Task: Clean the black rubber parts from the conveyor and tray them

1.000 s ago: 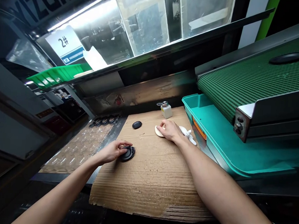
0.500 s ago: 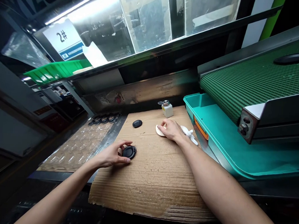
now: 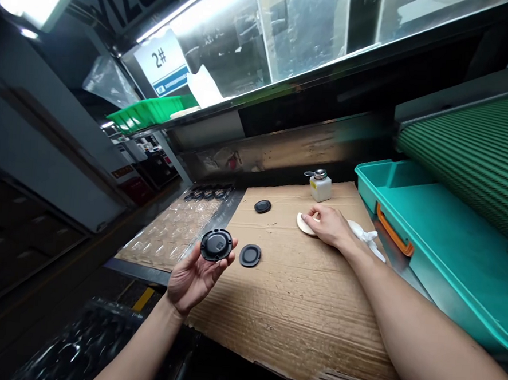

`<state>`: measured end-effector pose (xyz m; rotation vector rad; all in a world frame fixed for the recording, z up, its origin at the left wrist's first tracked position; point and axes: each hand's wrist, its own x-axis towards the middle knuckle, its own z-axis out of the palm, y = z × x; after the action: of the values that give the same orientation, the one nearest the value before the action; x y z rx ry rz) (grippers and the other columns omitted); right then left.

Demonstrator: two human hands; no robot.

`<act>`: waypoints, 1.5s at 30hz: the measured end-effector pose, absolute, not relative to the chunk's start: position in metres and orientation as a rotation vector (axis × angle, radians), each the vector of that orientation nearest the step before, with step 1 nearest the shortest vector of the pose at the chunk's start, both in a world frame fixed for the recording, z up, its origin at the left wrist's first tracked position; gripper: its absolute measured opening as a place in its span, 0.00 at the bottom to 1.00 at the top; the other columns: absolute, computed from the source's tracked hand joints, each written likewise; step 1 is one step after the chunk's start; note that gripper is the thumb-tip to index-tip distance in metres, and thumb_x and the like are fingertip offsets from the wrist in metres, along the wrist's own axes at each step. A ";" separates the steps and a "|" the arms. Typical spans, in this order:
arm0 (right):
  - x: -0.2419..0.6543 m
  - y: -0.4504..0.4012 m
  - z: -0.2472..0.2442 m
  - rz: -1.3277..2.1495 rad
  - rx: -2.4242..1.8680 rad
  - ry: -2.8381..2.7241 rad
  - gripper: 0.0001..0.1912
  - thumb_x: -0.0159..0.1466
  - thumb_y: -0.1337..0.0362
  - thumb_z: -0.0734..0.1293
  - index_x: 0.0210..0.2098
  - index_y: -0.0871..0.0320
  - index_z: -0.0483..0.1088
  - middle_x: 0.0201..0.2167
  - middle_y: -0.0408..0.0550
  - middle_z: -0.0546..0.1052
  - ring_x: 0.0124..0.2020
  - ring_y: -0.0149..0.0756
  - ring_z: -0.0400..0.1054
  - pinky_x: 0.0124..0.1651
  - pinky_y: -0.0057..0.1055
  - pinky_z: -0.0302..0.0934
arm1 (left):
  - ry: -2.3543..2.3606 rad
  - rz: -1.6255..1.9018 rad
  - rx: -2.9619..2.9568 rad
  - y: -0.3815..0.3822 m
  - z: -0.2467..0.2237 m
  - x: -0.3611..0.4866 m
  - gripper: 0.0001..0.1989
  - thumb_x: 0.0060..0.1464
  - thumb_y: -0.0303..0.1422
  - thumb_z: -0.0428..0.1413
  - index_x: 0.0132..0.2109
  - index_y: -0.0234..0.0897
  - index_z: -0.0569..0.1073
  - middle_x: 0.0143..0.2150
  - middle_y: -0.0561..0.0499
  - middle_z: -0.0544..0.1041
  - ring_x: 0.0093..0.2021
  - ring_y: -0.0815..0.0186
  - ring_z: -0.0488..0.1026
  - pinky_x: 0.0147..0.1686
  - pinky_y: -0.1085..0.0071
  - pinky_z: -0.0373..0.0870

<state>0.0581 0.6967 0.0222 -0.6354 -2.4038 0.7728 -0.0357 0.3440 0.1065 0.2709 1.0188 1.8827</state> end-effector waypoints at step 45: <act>0.058 0.690 0.034 0.836 -0.702 -2.398 0.17 0.62 0.46 0.65 0.34 0.52 0.74 0.32 0.44 0.77 0.35 0.36 0.70 0.32 0.28 0.53 | 2.533 0.599 1.363 0.542 0.097 -0.186 0.33 0.36 0.35 0.67 0.53 0.33 0.75 0.49 0.40 0.78 0.48 0.52 0.76 0.50 0.65 0.69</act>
<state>0.0577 0.6903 0.0339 -0.7016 -2.3979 0.8359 -0.1859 0.5423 0.0966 1.3628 2.5332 0.5994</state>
